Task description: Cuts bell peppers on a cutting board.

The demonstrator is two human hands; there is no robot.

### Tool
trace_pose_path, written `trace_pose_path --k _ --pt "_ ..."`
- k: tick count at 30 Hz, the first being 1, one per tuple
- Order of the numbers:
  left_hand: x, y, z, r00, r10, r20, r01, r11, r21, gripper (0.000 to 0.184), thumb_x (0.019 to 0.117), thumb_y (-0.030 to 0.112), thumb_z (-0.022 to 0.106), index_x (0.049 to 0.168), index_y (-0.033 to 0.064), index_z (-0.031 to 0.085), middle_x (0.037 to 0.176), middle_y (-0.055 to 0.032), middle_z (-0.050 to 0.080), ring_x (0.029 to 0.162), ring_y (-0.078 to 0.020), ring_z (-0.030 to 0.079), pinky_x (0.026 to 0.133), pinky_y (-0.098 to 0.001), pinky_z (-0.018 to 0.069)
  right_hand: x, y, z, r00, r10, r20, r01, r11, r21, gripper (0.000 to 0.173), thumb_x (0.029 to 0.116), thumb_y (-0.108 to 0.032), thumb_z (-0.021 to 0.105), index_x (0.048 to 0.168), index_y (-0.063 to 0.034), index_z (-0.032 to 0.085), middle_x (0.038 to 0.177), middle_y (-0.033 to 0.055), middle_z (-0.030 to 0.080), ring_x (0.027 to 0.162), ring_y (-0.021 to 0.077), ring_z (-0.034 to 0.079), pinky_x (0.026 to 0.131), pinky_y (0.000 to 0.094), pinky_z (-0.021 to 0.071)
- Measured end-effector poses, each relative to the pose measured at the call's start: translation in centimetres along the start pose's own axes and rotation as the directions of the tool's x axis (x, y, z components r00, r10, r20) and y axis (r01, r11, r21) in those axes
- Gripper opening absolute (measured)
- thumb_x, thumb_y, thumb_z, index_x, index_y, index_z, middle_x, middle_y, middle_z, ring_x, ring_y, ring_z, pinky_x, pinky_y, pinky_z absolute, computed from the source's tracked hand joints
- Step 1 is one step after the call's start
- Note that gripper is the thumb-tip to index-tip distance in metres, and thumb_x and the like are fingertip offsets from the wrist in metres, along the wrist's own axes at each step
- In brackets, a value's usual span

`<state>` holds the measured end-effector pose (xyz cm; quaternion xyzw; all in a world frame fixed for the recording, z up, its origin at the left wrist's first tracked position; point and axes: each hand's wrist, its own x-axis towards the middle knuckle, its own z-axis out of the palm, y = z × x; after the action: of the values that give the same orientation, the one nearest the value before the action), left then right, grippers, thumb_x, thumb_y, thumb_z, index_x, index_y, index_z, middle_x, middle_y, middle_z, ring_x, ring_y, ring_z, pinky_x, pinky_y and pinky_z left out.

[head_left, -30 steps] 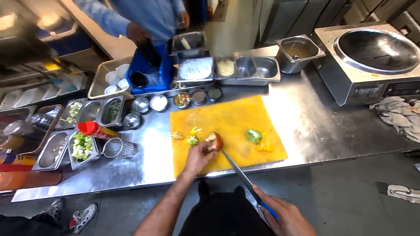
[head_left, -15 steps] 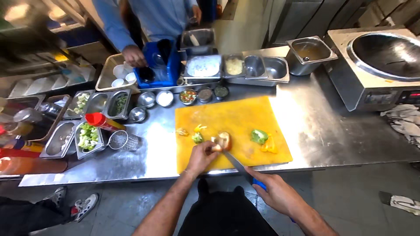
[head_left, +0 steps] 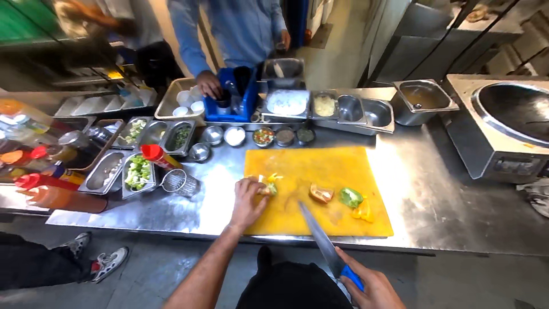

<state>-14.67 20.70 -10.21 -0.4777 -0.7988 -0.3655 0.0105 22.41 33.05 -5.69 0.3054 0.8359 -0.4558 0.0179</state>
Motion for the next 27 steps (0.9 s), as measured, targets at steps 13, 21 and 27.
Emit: trace_pose_path --k 13,21,27 --pt "2.5 -1.9 2.8 0.980 -0.201 0.010 0.201 0.979 -0.036 0.075 0.0784 0.070 0.075 0.141 0.0298 0.062 0.156 -0.0071 0.045 0.142 -0.0317 0.044 0.110 -0.0635 0.0391 15.5 -9.0 6.8 0.994 0.085 0.068 -0.096 0.981 0.166 0.059 0.1002 -0.025 0.061 0.157 -0.0214 0.044 0.089 0.0067 0.072 0.056 0.0131 0.067 0.056 0.0318 0.0615" --pt "2.8 -2.7 1.2 0.711 -0.693 -0.119 0.533 0.641 -0.552 0.027 0.0930 0.029 0.073 0.114 0.0122 0.074 0.138 -0.0070 0.059 0.117 -0.0172 0.063 0.092 -0.0384 0.0582 16.4 -13.8 9.7 0.992 -0.040 0.121 0.043 0.999 -0.022 0.062 0.0990 -0.020 0.060 0.158 -0.0202 0.042 0.100 0.0124 0.075 0.075 0.0233 0.072 0.074 0.0439 0.0618" --pt "4.5 -1.9 -1.6 0.603 -0.767 0.219 0.064 -0.227 -0.972 0.027 0.1075 0.020 0.046 0.125 0.0058 0.060 0.110 -0.0133 0.070 0.087 -0.0187 0.070 0.071 -0.0306 0.0594 12.6 -14.7 5.6 0.979 -0.205 -0.013 0.205 0.979 -0.013 0.058 0.0965 -0.014 0.065 0.152 -0.0097 0.051 0.107 0.0158 0.076 0.086 0.0265 0.074 0.083 0.0466 0.0609"
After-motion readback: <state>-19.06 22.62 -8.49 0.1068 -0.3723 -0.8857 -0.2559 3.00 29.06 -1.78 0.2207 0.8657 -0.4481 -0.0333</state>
